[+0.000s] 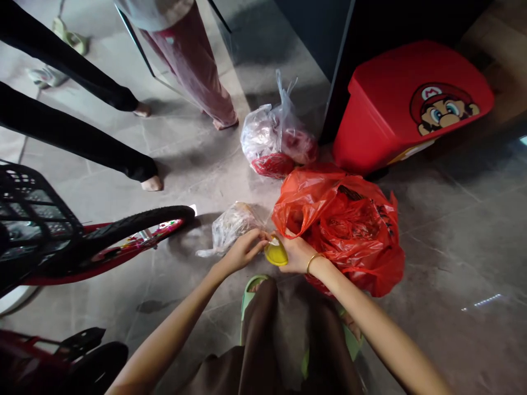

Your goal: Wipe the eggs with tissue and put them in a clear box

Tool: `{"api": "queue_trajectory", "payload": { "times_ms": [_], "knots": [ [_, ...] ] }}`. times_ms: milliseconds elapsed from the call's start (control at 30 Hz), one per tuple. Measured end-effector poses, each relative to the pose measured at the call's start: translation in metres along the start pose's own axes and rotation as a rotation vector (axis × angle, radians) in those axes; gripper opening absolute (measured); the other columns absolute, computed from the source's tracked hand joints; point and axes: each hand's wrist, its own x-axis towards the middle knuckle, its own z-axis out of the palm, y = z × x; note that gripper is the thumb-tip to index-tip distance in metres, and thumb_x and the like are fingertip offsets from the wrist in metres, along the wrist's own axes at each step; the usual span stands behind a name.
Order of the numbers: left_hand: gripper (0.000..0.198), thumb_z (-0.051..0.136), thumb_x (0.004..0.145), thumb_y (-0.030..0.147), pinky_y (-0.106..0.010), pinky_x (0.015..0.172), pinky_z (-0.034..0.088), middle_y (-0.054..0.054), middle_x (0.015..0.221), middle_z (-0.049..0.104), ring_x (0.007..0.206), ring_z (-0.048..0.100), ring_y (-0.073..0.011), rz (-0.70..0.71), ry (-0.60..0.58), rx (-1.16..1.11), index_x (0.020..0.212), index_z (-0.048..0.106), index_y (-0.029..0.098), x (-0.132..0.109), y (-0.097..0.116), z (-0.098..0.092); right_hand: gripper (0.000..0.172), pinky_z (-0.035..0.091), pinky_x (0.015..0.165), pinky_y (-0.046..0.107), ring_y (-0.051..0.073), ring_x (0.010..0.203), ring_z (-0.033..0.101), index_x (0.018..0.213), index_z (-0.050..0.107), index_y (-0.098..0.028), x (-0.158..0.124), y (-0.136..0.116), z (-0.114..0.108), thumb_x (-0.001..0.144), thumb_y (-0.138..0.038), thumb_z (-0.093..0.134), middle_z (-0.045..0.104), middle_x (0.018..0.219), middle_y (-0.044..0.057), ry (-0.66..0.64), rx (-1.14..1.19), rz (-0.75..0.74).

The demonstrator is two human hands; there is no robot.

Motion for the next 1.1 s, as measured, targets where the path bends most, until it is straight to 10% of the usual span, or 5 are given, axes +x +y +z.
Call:
{"api": "queue_trajectory", "payload": {
  "times_ms": [300,600,1100],
  "knots": [
    [0.026,0.037,0.098,0.036,-0.029,0.071,0.044,-0.004,0.081,0.057,0.074,0.054,-0.0166,0.087,-0.079,0.177,0.085,0.05,0.018,0.018,-0.006,-0.002,0.075,0.046,0.095,0.049,0.032,0.111,0.058,0.126,0.044,-0.016,-0.001,-0.01,0.004,0.063,-0.035,0.08,0.059,0.12,0.016,0.041,-0.031,0.019],
    [0.022,0.05,0.093,0.037,-0.027,0.073,0.045,-0.003,0.083,0.064,0.077,0.058,-0.015,-0.01,-0.032,0.043,0.085,0.057,0.017,0.007,-0.003,-0.014,0.01,0.045,0.097,0.047,0.027,0.107,0.056,0.09,0.064,-0.021,0.007,-0.025,0.012,0.085,-0.03,0.063,0.064,0.105,0.009,0.36,-0.011,0.154],
    [0.025,0.044,0.098,0.026,-0.033,0.078,0.045,-0.009,0.089,0.068,0.087,0.06,-0.0198,0.381,-0.185,0.671,0.093,0.067,0.016,0.013,0.006,-0.027,0.015,0.035,0.106,0.053,0.03,0.117,0.05,0.091,0.064,-0.02,0.01,-0.02,0.009,0.091,-0.028,0.051,0.064,0.112,0.011,0.271,-0.127,0.135]
  ]
}}
